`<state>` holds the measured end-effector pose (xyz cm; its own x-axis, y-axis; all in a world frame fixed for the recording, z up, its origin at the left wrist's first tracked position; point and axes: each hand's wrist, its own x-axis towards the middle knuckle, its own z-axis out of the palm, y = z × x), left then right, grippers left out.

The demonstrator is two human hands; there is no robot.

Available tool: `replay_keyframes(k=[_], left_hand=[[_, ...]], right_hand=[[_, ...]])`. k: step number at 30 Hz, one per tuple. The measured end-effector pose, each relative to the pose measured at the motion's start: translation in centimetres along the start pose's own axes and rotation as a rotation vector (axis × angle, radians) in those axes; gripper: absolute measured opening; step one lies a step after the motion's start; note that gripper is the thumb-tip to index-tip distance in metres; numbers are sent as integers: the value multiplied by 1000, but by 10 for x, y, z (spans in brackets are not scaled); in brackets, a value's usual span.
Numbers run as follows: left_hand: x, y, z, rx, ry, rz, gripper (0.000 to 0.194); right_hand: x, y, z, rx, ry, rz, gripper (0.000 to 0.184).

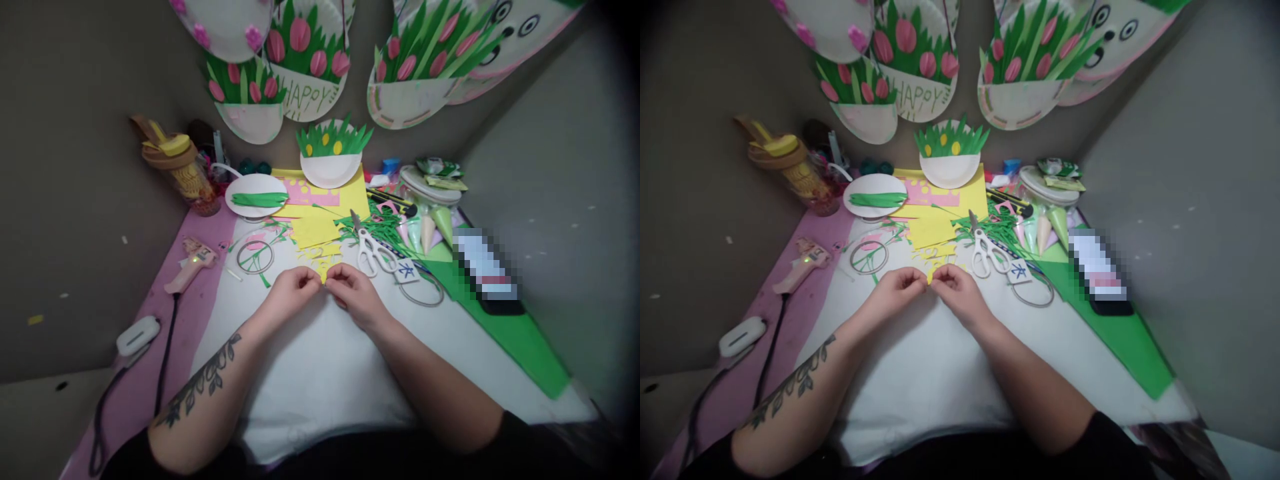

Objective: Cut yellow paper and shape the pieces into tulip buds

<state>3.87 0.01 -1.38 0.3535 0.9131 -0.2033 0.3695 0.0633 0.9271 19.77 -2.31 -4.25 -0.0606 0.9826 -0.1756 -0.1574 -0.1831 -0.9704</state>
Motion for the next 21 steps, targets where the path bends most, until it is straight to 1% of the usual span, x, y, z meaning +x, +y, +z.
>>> replay_keyframes(k=[6, 9, 12, 14, 16, 18, 21], left_hand=[[-2, 1, 4, 63, 3, -13, 19], [-3, 3, 2, 104, -11, -12, 20], [-2, 2, -9, 183, -24, 7, 21], [-1, -1, -21, 270, 8, 31, 20], [1, -4, -33, 358, 40, 56, 20], [1, -8, -41, 429, 40, 70, 19], [2, -9, -43, 535, 30, 82, 18]], right_hand=[[1, 3, 2, -75, 30, -19, 8], [2, 4, 1, -98, 46, -10, 10], [4, 4, -2, -100, 65, 16, 11], [5, 3, -3, -136, 77, 1, 11], [5, 1, -4, -223, 71, -43, 10], [5, 1, -3, -342, 53, -90, 8], [4, 2, 0, -543, 51, -191, 7]])
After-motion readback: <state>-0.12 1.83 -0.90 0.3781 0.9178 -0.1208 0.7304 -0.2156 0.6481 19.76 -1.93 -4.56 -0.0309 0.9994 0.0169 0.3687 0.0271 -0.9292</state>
